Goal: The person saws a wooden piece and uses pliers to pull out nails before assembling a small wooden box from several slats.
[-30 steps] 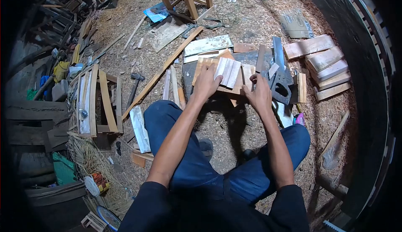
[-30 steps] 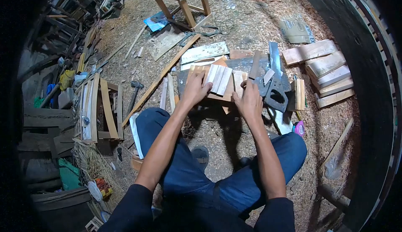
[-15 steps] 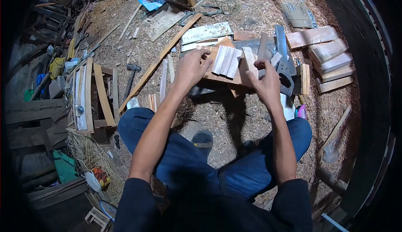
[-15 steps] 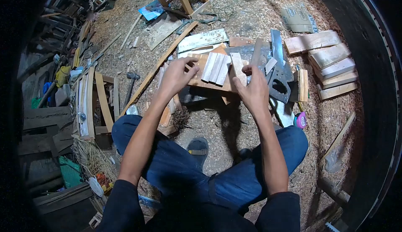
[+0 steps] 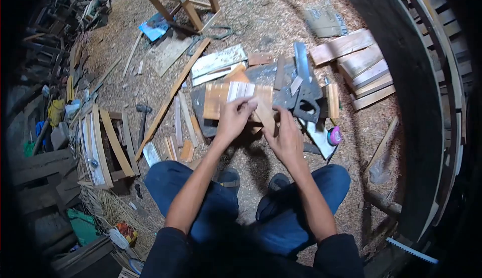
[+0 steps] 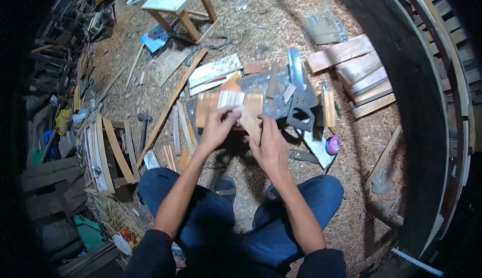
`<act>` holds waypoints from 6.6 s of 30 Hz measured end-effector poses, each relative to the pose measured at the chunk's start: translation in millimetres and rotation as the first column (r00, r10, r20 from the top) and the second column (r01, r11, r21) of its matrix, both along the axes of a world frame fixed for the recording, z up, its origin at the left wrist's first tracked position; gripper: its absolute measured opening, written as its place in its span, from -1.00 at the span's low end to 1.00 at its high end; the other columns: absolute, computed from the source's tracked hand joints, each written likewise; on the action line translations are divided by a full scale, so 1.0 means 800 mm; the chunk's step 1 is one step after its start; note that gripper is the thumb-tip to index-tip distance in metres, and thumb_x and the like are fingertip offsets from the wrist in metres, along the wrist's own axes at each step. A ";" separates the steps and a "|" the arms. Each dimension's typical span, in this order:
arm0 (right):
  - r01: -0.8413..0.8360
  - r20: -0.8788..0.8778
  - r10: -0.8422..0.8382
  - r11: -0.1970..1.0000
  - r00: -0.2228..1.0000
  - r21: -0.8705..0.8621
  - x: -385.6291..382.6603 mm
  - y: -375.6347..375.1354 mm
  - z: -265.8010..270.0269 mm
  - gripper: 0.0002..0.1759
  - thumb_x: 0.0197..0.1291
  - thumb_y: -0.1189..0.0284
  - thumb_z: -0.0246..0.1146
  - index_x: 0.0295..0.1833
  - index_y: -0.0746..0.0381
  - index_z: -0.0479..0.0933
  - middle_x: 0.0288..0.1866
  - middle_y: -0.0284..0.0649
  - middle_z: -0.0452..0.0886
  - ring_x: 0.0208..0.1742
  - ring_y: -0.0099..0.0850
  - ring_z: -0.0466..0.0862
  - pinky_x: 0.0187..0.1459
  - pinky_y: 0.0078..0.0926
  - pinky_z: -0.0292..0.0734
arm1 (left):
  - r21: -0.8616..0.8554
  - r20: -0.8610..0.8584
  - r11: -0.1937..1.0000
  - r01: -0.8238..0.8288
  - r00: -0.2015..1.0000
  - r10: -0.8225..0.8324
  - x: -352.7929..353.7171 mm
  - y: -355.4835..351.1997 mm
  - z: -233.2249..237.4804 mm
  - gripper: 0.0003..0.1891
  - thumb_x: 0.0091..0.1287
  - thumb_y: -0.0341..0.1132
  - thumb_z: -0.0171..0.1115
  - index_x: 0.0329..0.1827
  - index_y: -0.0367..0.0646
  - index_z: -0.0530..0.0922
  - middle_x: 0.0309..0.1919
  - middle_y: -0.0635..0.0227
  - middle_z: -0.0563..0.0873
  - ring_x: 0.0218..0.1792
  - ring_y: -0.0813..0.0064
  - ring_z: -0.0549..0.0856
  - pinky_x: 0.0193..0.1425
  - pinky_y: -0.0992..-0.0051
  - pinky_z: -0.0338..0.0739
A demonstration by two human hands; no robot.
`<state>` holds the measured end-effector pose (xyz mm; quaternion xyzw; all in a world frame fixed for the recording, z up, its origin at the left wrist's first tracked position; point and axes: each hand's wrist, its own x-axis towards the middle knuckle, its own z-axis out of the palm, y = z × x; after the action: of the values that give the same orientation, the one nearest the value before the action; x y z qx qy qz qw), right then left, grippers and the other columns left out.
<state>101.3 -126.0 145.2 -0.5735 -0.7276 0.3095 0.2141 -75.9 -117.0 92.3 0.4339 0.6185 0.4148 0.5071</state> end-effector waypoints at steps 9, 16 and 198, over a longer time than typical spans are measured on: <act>0.057 0.260 -0.033 0.995 0.965 -0.086 -0.046 0.025 -0.014 -0.52 0.03 0.44 0.39 0.12 0.17 0.51 -0.02 -0.03 0.52 -0.02 0.02 0.62 -0.03 -0.02 0.57 | -0.034 -0.379 0.999 -0.036 0.925 0.020 -0.019 0.007 0.029 -0.64 0.43 -0.25 0.22 0.18 -0.30 0.60 -0.29 0.11 0.76 -0.30 0.39 0.74 -0.11 0.41 0.60; 0.139 0.299 -0.070 0.966 0.952 -0.217 -0.084 0.006 0.092 -0.51 0.10 0.38 0.38 0.17 0.22 0.52 0.06 0.00 0.53 0.03 0.02 0.64 -0.02 -0.03 0.59 | -0.043 -0.369 0.990 -0.137 0.923 0.112 -0.047 -0.047 0.118 -0.65 0.38 -0.38 0.18 0.21 -0.23 0.52 0.01 -0.01 0.64 -0.08 0.02 0.68 0.01 0.22 0.58; 0.815 -0.221 -0.942 -0.082 -0.251 -0.574 -0.144 -0.058 0.169 -0.73 0.21 0.54 0.31 0.05 0.26 0.65 -0.09 -0.14 0.75 -0.07 -0.37 0.72 0.02 -0.43 0.59 | -0.578 0.052 0.467 0.669 0.601 -0.798 -0.068 0.121 0.208 -0.61 0.44 -0.18 0.25 0.25 -0.13 0.54 -0.16 0.47 0.72 -0.25 0.64 0.67 -0.17 0.56 0.55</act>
<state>-13.7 -172.1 280.0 -0.8026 0.0768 0.2829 0.5196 -129.9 -20.5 258.4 0.5393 0.5123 -0.0911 0.6622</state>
